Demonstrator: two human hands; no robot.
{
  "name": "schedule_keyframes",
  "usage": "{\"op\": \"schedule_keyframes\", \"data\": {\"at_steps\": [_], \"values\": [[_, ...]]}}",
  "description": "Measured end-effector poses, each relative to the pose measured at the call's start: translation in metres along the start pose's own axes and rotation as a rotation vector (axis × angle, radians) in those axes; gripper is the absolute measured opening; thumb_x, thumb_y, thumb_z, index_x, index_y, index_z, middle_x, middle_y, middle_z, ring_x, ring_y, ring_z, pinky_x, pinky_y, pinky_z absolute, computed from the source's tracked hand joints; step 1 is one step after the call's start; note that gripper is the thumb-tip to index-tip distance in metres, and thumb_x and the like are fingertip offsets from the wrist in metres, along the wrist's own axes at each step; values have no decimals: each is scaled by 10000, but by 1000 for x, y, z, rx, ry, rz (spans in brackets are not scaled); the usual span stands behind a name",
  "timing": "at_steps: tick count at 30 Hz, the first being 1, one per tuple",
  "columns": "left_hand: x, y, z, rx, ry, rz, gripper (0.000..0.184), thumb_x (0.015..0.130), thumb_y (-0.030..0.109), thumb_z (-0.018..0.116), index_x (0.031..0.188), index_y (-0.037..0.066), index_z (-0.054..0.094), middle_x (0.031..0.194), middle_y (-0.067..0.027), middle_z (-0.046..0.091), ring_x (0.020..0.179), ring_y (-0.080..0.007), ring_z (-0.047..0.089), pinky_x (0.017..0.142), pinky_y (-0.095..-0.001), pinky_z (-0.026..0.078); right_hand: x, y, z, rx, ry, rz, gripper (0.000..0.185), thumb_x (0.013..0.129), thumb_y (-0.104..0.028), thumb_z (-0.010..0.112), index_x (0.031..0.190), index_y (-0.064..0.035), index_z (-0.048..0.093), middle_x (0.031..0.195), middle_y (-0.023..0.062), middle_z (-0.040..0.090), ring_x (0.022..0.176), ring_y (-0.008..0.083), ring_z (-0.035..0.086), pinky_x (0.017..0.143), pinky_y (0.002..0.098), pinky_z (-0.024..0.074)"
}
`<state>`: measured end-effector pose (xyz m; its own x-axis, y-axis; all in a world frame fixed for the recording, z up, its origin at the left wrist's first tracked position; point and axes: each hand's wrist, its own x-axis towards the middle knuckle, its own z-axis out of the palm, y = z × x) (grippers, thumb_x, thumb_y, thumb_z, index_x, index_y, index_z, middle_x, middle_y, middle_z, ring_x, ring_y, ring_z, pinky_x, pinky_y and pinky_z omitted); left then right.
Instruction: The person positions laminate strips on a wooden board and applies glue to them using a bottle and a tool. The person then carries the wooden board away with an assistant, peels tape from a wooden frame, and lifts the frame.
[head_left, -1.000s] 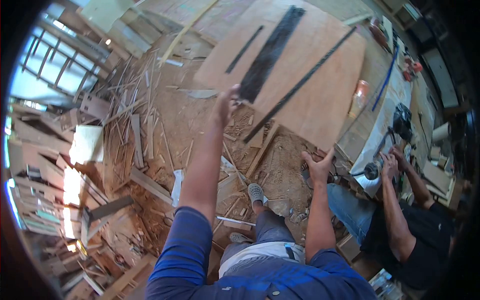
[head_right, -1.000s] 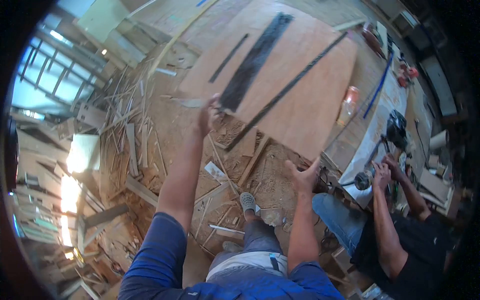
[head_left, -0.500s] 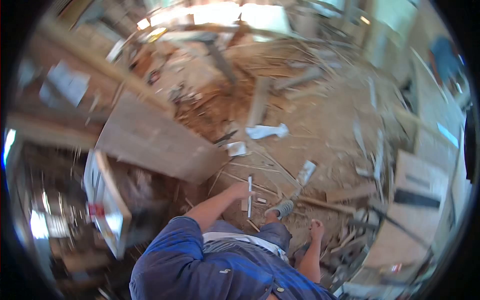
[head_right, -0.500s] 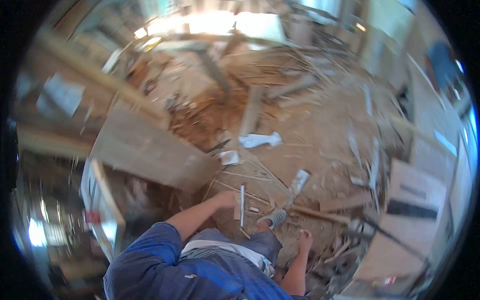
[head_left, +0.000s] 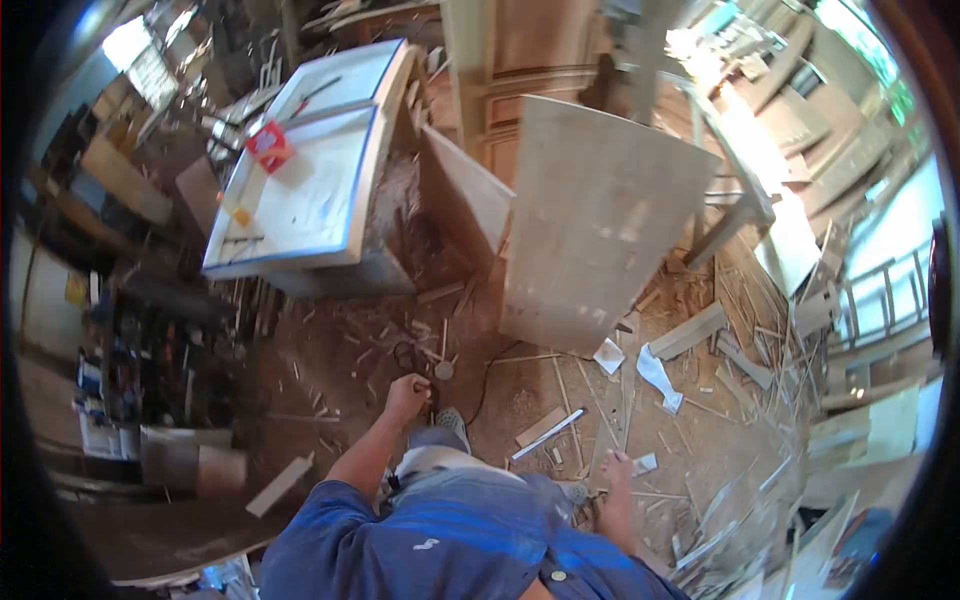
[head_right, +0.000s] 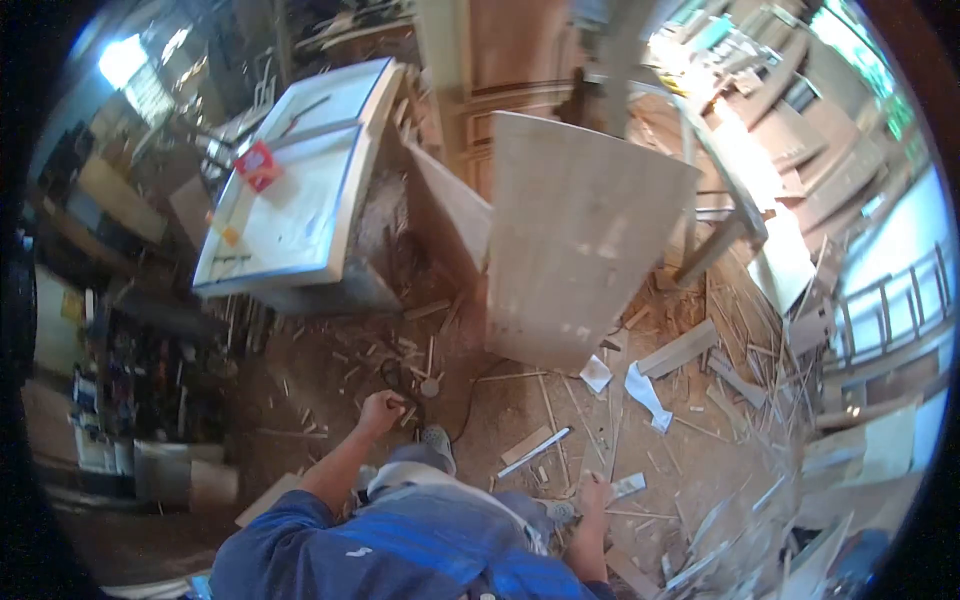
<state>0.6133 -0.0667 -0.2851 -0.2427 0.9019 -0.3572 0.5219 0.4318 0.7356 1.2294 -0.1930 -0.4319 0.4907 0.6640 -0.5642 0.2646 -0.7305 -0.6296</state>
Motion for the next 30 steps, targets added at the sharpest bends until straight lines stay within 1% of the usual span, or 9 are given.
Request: {"op": "schedule_keyframes", "data": {"at_steps": [5, 8, 11, 14, 18, 20, 24, 27, 30], "values": [[-12, -75, -97, 46, 81, -104, 163, 848, 104, 888, 959, 28, 795, 832, -141, 777, 765, -206, 751, 720, -385, 585, -42, -208, 109, -191, -279, -189, 311, 1003, -261, 748, 1154, 9, 776, 930, 128, 789, 743, 185, 743, 691, 354, 599], [11, -80, -141, -6, 162, -181, 167, 890, 146, 875, 947, 17, 785, 775, -123, 746, 724, -186, 716, 691, -380, 569, -22, -270, 167, -63, -354, -249, 291, 1019, -235, 739, 1193, -3, 769, 932, 102, 794, 740, 179, 742, 689, 352, 591], [65, -85, -162, -14, 360, -134, 187, 944, 181, 837, 958, 8, 767, 760, -117, 729, 711, -172, 687, 681, -370, 559, -11, -350, 208, -179, -361, -313, 282, 1020, -248, 751, 1175, -12, 771, 913, 69, 781, 744, 153, 713, 693, 336, 569], [125, -43, -183, -181, 455, -42, 219, 975, 221, 821, 1014, 15, 758, 796, -102, 737, 736, -148, 697, 700, -338, 563, -2, -444, 256, -249, -407, -405, 299, 1016, -270, 767, 1184, -22, 768, 932, 74, 780, 786, 143, 706, 721, 331, 567], [215, 28, -209, -110, 498, 147, 205, 980, 200, 814, 1052, 18, 750, 919, -127, 747, 815, -200, 722, 742, -350, 573, 54, -543, 360, -168, -554, -399, 305, 1007, -296, 787, 1181, -45, 784, 971, 98, 810, 873, 155, 743, 787, 341, 585], [264, 59, -228, 2, 479, 206, 217, 967, 188, 819, 1094, 27, 746, 1049, -139, 753, 960, -260, 742, 843, -390, 585, 111, -587, 432, -137, -519, -553, 327, 982, -301, 805, 1174, -38, 777, 975, 118, 815, 899, 184, 766, 804, 364, 590], [359, 61, -246, 317, 614, 186, 495, 885, 191, 858, 1322, 56, 670, 1316, -189, 667, 1261, -389, 620, 1067, -504, 491, 201, -736, 537, -380, -301, -625, 437, 891, -293, 835, 1204, -8, 730, 1135, 231, 786, 1057, 421, 753, 932, 508, 589], [424, 51, -257, 318, 609, 114, 771, 828, 214, 899, 1485, 31, 540, 1447, -224, 581, 1323, -433, 556, 1143, -531, 442, 312, -788, 610, -486, -36, -906, 520, 872, -268, 817, 1302, -13, 677, 1228, 260, 741, 1195, 455, 684, 1057, 525, 533], [449, 31, -250, 301, 583, 23, 775, 819, 238, 900, 1474, 23, 546, 1421, -226, 597, 1323, -438, 557, 1146, -538, 437, 369, -845, 653, -618, 20, -871, 597, 878, -299, 834, 1363, -4, 651, 1304, 279, 719, 1248, 434, 680, 1103, 520, 521]]}}
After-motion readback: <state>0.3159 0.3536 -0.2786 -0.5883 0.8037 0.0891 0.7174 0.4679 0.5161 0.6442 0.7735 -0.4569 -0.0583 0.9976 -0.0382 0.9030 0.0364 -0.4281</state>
